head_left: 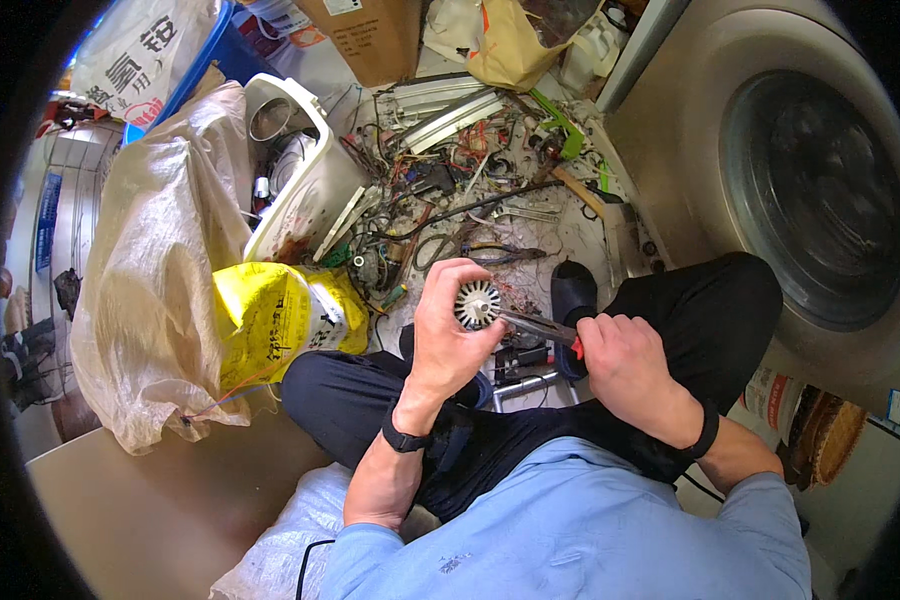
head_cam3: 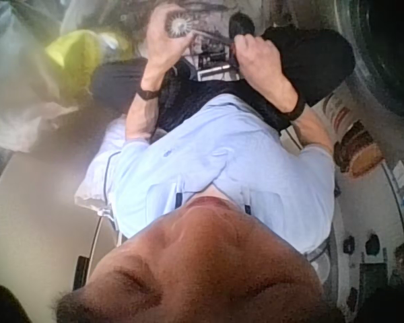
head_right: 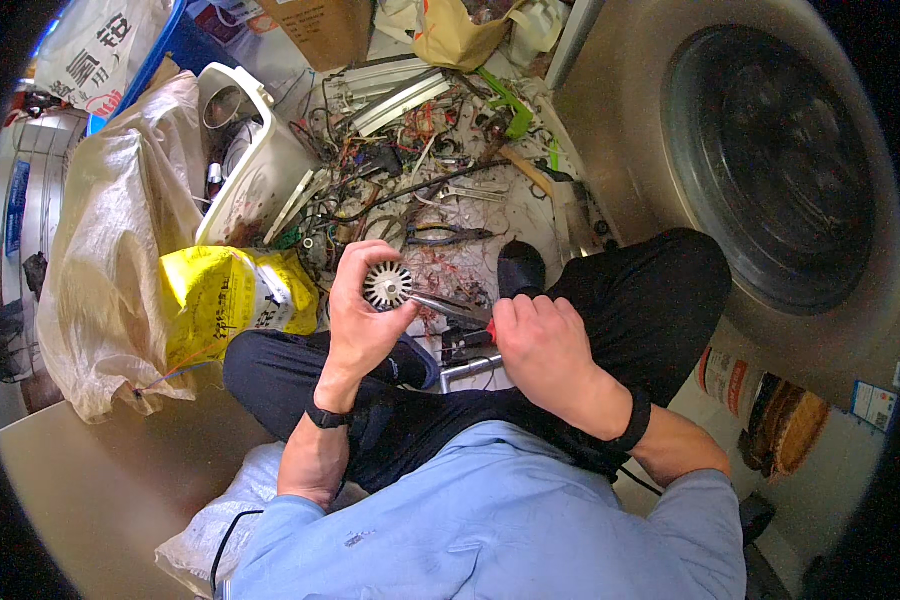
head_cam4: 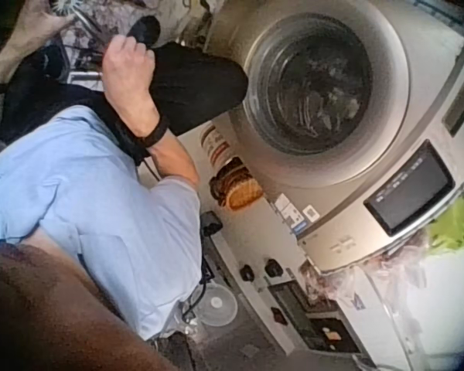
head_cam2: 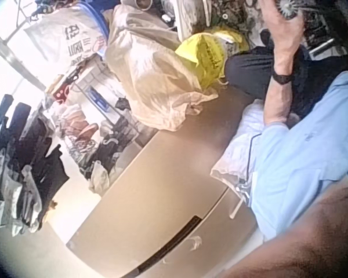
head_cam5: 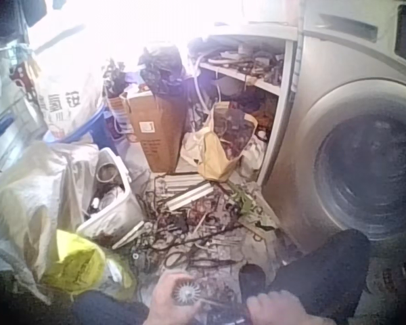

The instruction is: Disassembling an electric motor using pliers and a screwdriver.

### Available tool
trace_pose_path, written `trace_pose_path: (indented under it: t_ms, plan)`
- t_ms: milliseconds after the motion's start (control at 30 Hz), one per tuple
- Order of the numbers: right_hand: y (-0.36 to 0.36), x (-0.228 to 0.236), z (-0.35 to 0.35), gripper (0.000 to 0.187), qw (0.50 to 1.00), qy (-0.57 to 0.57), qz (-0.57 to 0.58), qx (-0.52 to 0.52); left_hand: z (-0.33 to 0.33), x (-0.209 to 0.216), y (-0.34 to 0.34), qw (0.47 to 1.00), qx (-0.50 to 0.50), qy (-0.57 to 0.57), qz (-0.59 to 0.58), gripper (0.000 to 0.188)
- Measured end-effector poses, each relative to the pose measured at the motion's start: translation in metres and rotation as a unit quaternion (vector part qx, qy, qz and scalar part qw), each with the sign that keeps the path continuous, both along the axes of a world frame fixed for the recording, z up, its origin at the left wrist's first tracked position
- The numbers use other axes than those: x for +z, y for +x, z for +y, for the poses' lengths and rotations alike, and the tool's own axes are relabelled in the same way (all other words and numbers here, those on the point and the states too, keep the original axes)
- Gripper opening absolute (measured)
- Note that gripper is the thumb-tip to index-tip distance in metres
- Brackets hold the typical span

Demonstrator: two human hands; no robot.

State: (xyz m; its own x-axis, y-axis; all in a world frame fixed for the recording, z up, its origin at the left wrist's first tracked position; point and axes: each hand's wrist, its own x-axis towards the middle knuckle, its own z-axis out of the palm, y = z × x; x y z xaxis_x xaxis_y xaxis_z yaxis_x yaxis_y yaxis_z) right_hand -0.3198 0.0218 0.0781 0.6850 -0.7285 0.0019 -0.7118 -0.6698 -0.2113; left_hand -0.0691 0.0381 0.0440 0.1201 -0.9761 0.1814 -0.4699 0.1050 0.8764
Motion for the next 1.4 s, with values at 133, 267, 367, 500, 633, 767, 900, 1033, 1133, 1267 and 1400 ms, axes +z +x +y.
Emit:
trace_pose_path:
  t_ms: [133,267,367,500,633,767,900,1033,1133,1267,1400]
  plan:
    - [-0.001,0.002,0.0,0.01,1.0,-0.009,0.007,0.01,0.001,0.0,-0.002,1.0,-0.002,0.003,-0.004,0.05]
    - [-0.003,0.0,0.001,0.02,1.0,-0.001,-0.004,0.009,0.003,-0.001,-0.003,1.0,-0.002,0.021,-0.006,0.049]
    - [-0.001,0.004,0.001,0.02,1.0,-0.002,0.0,0.018,0.003,-0.002,-0.006,1.0,-0.004,0.018,-0.007,0.049]
    - [-0.001,0.009,0.002,0.009,1.0,-0.024,0.014,0.015,0.003,-0.002,-0.008,1.0,0.009,0.02,-0.015,0.05]
    - [0.0,0.005,0.007,0.01,0.999,-0.048,0.007,-0.003,0.001,-0.002,-0.012,0.999,0.021,0.025,-0.023,0.052]
    - [0.001,0.003,0.01,0.012,0.998,-0.049,0.039,-0.005,0.0,-0.002,-0.016,0.999,0.031,0.032,-0.016,0.051]
    - [0.008,0.003,0.011,0.011,0.997,-0.07,0.036,-0.019,0.001,-0.005,-0.017,0.997,0.064,0.048,-0.013,0.05]
    - [0.015,0.003,0.01,0.01,0.995,-0.066,0.072,-0.016,0.001,-0.005,-0.016,0.993,0.091,0.07,-0.003,0.048]
    - [0.018,0.0,0.011,0.01,0.996,-0.052,0.069,-0.024,0.001,-0.011,-0.016,0.992,0.103,0.07,-0.011,0.047]
    - [0.018,0.002,0.012,0.01,0.995,-0.038,0.086,-0.021,0.003,-0.013,-0.016,0.995,0.091,0.046,-0.018,0.047]
    - [0.018,0.002,0.011,0.01,0.995,-0.038,0.094,-0.013,0.001,-0.014,-0.017,0.996,0.082,0.021,-0.039,0.047]
